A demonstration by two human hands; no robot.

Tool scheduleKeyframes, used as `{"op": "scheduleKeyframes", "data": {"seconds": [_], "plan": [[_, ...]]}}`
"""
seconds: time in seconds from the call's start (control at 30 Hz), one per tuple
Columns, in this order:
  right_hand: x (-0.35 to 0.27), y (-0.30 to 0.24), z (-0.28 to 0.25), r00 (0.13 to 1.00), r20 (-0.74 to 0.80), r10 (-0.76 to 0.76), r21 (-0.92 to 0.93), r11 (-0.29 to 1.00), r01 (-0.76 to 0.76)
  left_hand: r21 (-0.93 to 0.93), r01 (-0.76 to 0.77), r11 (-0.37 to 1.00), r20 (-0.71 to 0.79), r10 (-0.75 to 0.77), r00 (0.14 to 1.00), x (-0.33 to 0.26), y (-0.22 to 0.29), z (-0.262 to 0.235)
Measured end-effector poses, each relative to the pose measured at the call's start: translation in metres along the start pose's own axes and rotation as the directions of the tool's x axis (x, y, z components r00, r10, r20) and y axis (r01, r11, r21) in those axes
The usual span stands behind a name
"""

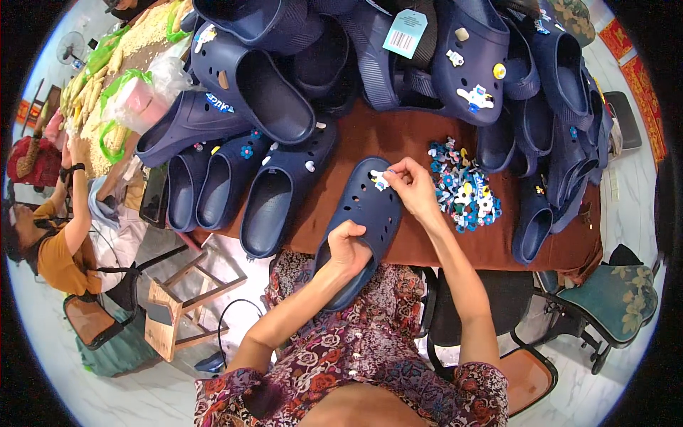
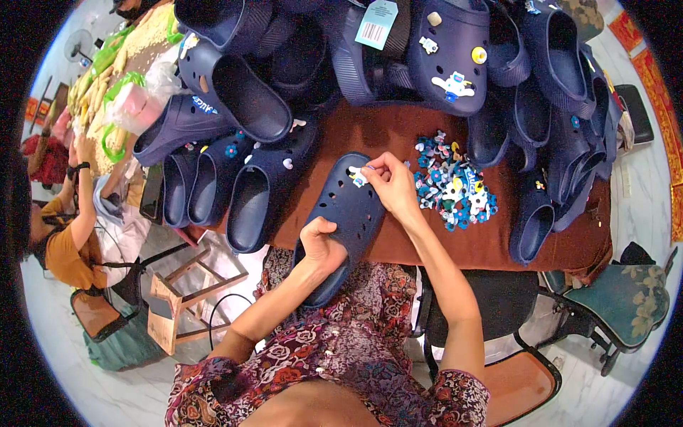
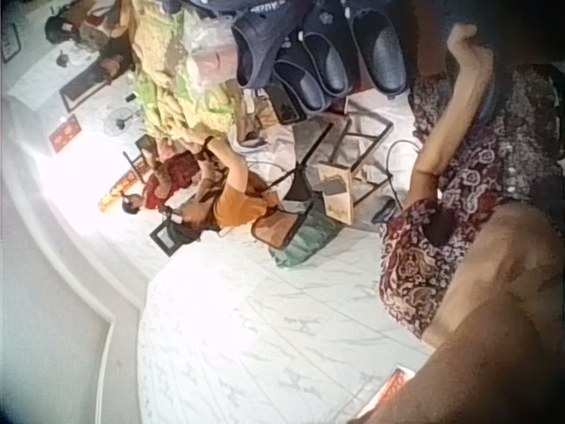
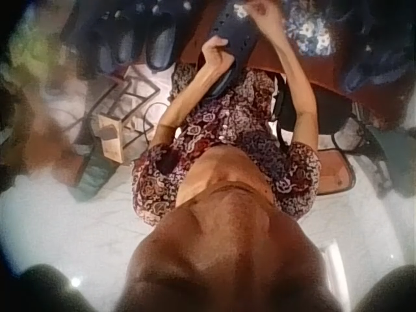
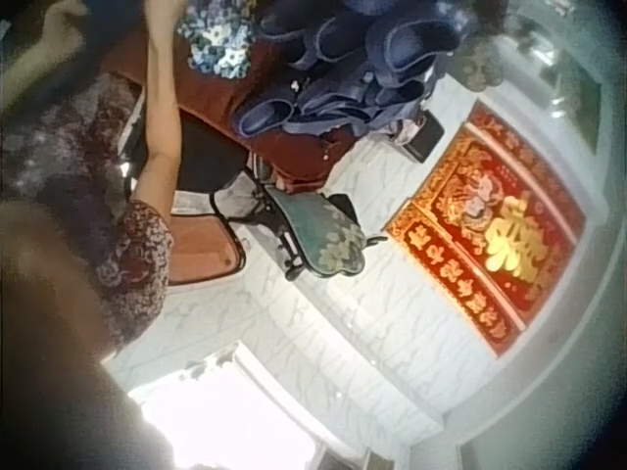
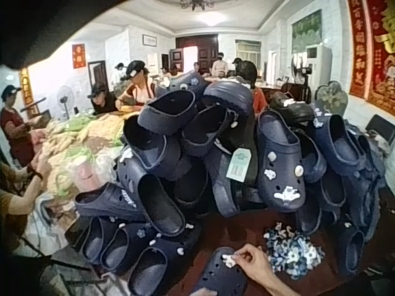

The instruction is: Manually attaching decorative charms and labels to rubber clogs.

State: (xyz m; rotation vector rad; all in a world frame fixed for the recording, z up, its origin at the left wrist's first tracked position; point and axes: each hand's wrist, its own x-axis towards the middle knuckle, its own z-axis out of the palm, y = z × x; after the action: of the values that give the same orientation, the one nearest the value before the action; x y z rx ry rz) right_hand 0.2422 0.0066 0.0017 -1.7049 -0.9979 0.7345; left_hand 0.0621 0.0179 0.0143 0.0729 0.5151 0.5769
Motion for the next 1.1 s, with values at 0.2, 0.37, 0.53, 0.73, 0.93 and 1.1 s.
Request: {"op": "scheduleKeyframes", "data": {"seconds": [0.2, 0.37, 0.53, 0.73, 0.93, 1.1], "plan": [[-0.004, 0.004, 0.001, 0.995, -0.095, -0.026, -0.039, 0.999, 0.023, -0.013, -0.009, 1.000, 0.058, 0.010, 0.998, 0.000, 0.002, -0.005], [-0.005, 0.021, 0.007, 0.986, -0.153, -0.072, -0.009, 0.997, 0.072, -0.036, -0.029, 0.999, 0.090, 0.032, 0.995, 0.000, 0.000, -0.005], [-0.006, 0.006, 0.008, 0.996, -0.063, 0.055, 0.228, 0.973, -0.039, -0.009, -0.029, 1.000, 0.099, 0.030, 0.995, 0.000, 0.001, -0.011], [-0.012, 0.014, 0.006, 0.995, -0.105, 0.003, 0.132, 0.991, 0.011, 0.050, -0.052, 0.997, 0.069, 0.049, 0.996, -0.002, -0.003, -0.013], [-0.011, 0.000, -0.004, 0.999, -0.028, -0.035, 0.059, 0.998, 0.037, 0.108, -0.027, 0.994, 0.018, 0.025, 1.000, 0.000, -0.003, -0.022], [-0.011, 0.009, -0.004, 0.997, -0.073, -0.011, 0.045, 0.999, 0.015, 0.137, -0.018, 0.990, -0.003, 0.019, 1.000, 0.000, -0.005, -0.025]]}}
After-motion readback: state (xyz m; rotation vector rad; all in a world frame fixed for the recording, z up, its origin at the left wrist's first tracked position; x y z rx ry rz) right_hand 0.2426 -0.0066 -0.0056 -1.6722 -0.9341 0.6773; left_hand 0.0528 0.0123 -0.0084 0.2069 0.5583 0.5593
